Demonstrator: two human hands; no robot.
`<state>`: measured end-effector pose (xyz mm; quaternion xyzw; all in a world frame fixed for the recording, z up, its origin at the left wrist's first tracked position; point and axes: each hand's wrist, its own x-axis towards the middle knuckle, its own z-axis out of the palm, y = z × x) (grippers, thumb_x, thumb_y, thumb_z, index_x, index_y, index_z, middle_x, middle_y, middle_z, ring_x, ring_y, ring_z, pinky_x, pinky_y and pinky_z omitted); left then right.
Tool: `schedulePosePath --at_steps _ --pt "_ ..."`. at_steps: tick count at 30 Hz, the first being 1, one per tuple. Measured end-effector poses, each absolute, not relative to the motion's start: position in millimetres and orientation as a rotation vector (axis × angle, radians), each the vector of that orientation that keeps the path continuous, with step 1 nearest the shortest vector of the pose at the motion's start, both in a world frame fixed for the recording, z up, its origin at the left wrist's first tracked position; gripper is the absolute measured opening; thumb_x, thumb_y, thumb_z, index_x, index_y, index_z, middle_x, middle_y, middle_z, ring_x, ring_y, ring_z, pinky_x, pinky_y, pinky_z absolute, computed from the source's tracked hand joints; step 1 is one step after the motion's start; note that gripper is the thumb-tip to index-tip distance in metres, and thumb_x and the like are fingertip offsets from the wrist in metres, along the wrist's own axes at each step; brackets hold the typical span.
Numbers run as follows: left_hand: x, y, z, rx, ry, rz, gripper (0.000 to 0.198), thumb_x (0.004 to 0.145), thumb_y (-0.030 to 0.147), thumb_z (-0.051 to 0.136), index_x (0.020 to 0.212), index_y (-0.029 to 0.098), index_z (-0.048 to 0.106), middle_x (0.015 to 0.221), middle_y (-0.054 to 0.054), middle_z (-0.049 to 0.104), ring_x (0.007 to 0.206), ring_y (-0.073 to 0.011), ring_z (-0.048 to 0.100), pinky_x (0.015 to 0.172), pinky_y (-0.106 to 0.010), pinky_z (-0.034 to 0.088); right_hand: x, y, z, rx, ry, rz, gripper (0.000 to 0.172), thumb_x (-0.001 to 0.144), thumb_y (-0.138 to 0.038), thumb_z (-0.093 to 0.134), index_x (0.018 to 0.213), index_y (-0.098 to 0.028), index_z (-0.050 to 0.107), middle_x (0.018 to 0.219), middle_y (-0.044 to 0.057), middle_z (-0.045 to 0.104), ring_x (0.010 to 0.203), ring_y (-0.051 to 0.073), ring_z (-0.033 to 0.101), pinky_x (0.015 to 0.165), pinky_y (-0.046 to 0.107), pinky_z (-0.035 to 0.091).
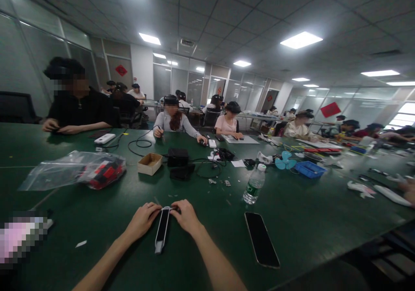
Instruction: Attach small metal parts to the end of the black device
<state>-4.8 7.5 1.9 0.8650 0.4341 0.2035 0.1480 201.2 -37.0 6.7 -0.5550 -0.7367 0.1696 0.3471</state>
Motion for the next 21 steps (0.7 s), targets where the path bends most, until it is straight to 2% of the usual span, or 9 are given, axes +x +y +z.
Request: schedulePosePath --at_steps 5,9,13,15,21 --pt "-7 11 1 2.469 1.232 0.566 0.032 0.095 0.032 0.036 0.109 0.024 0.064 0.107 -0.006 0.064 0.097 -0.0209 0.058 0.082 -0.034 0.044 225 -29 4 -1.489 -1.846 0.389 0.030 0.084 -0.039 0.061 0.108 -0.022 0.065 0.097 0.004 0.067 0.089 0.018 0.059 0.078 0.029 0.047" --pt "-7 12 2 2.453 1.216 0.538 0.032 0.094 0.031 0.037 0.111 0.024 0.064 0.109 -0.006 0.064 0.098 -0.0214 0.058 0.083 -0.034 0.045 275 -15 0 -1.676 -1.634 0.197 0.028 0.088 -0.032 0.054 0.110 -0.018 0.064 0.098 0.006 0.067 0.090 0.019 0.060 0.083 0.031 0.046" --pt "-7 12 4 2.444 1.209 0.533 0.032 0.094 0.030 0.038 0.112 0.025 0.064 0.109 -0.006 0.063 0.099 -0.0214 0.058 0.084 -0.035 0.045 337 1 -2 -2.047 -1.390 -0.064 0.031 0.088 -0.028 0.049 0.113 -0.015 0.062 0.108 0.012 0.064 0.102 0.023 0.056 0.090 0.035 0.041" --pt "-7 13 3 2.442 1.208 0.535 0.031 0.094 0.030 0.039 0.112 0.026 0.064 0.110 -0.005 0.063 0.099 -0.0213 0.058 0.085 -0.035 0.045 363 7 -3 -2.227 -1.224 -0.105 0.032 0.088 -0.030 0.048 0.114 -0.016 0.061 0.110 0.013 0.062 0.103 0.025 0.056 0.087 0.034 0.041" --pt "-9 16 -4 2.433 1.198 0.556 0.032 0.094 0.031 0.037 0.110 0.026 0.064 0.109 -0.006 0.064 0.099 -0.0208 0.058 0.084 -0.034 0.044 404 26 -10 -2.382 -1.064 -0.113 0.033 0.082 -0.032 0.057 0.109 -0.015 0.062 0.108 0.016 0.062 0.103 0.029 0.055 0.083 0.035 0.040"
